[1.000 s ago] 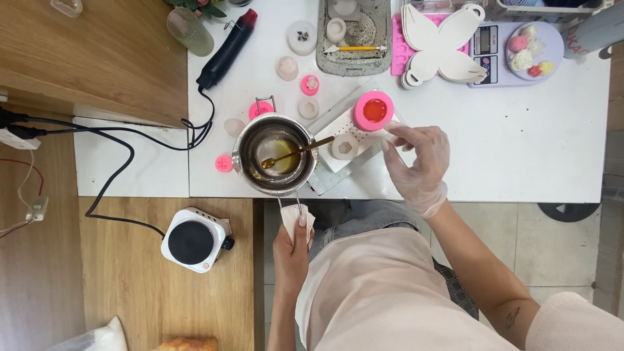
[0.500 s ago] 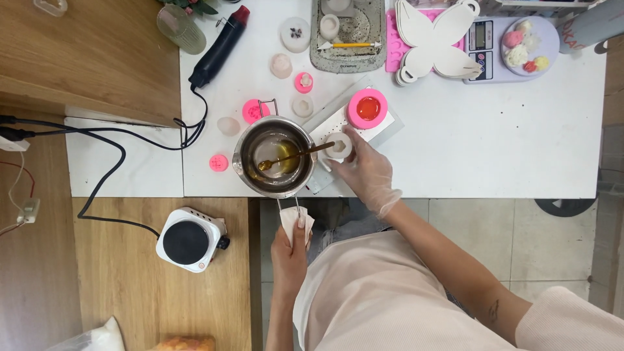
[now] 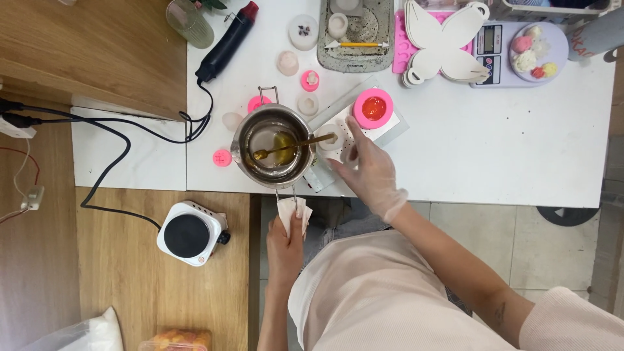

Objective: Prepare molds and melt wax to create candles.

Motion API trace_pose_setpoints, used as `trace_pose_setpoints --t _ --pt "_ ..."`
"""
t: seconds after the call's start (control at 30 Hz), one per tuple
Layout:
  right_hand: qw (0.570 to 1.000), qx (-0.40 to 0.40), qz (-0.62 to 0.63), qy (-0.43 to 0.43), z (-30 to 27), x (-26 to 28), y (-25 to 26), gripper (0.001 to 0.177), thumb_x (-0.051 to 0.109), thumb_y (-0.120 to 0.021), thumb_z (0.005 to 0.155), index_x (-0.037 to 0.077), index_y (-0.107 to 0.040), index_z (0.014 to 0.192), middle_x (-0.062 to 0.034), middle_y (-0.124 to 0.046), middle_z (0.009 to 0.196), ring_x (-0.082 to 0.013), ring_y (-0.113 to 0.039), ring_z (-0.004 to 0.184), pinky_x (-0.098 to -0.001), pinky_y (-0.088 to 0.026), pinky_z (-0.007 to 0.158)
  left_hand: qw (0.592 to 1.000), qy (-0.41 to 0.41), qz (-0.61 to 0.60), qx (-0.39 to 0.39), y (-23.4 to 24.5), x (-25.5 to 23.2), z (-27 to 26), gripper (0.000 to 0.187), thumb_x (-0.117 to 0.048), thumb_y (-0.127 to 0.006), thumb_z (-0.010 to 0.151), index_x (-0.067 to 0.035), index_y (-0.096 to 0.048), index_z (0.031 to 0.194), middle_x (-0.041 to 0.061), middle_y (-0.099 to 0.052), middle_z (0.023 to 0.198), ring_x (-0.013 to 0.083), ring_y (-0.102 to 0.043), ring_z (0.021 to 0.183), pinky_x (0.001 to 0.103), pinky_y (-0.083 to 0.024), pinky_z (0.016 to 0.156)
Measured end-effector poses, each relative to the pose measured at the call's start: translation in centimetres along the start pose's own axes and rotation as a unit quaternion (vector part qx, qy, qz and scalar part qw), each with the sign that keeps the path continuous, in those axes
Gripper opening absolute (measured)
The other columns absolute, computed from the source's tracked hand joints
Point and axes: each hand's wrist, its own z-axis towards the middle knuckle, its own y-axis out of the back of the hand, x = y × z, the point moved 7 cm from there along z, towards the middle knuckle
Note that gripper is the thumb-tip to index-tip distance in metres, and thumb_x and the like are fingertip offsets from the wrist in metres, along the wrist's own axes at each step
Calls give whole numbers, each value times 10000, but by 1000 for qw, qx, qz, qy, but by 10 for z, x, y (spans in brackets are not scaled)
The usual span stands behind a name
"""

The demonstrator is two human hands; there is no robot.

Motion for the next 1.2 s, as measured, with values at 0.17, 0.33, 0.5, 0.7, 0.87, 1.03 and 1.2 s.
trace_pose_setpoints --t 0.17,0.33,0.5,0.7,0.87,1.03,1.2 --pt "983 -6 181 39 -1 0 12 734 77 -803 876 77 -470 1530 -12 -619 887 -108 -597 765 -261 -544 748 998 -63 22 -7 -4 -11 1 235 -196 -543 1034 -4 -671 1080 131 -663 885 283 -572 881 418 -469 753" --pt "926 75 355 -101 20 -12 -4 397 24 -716 948 27 -618 1333 -32 -685 1018 -84 -681 918 -246 -603 860 997 -69 30 -4 -12 -11 0 215 -188 -566 1029 -6 -677 1056 134 -678 852 305 -562 899 433 -477 767" --pt "908 73 400 -102 25 -8 -3 217 13 -661 969 -16 -646 1184 -64 -735 1061 -120 -735 939 -257 -634 835 997 -65 42 7 -15 -22 1 230 -200 -564 1032 -13 -687 1087 136 -692 863 309 -558 898 429 -479 799" --pt "886 100 449 -58 39 2 0 173 47 -643 1008 -22 -667 1165 -40 -708 1033 -104 -676 904 -267 -589 820 995 -89 37 9 -19 -38 2 240 -212 -563 1041 -20 -691 1108 136 -719 928 312 -567 937 427 -465 860" --pt "887 137 440 -20 47 14 8 256 129 -574 1075 -9 -706 1245 -15 -677 982 -76 -607 876 -249 -532 829 992 -90 89 10 -22 -35 7 231 -184 -522 1058 -29 -693 1059 138 -701 881 305 -592 894 426 -429 922" --pt "914 86 395 49 60 19 44 326 209 -499 1128 -18 -685 1269 -32 -707 1014 -77 -644 905 -250 -552 869 972 -190 138 -28 -22 -43 8 188 -126 -534 1039 2 -669 1064 146 -694 915 321 -606 866 427 -393 926" --pt "915 99 386 67 71 10 58 333 203 -477 1144 -37 -666 1277 -57 -718 1052 -86 -658 922 -253 -558 900 967 -190 169 -30 -20 -56 15 157 -112 -562 1034 -1 -660 981 127 -671 811 295 -604 743 429 -400 897"
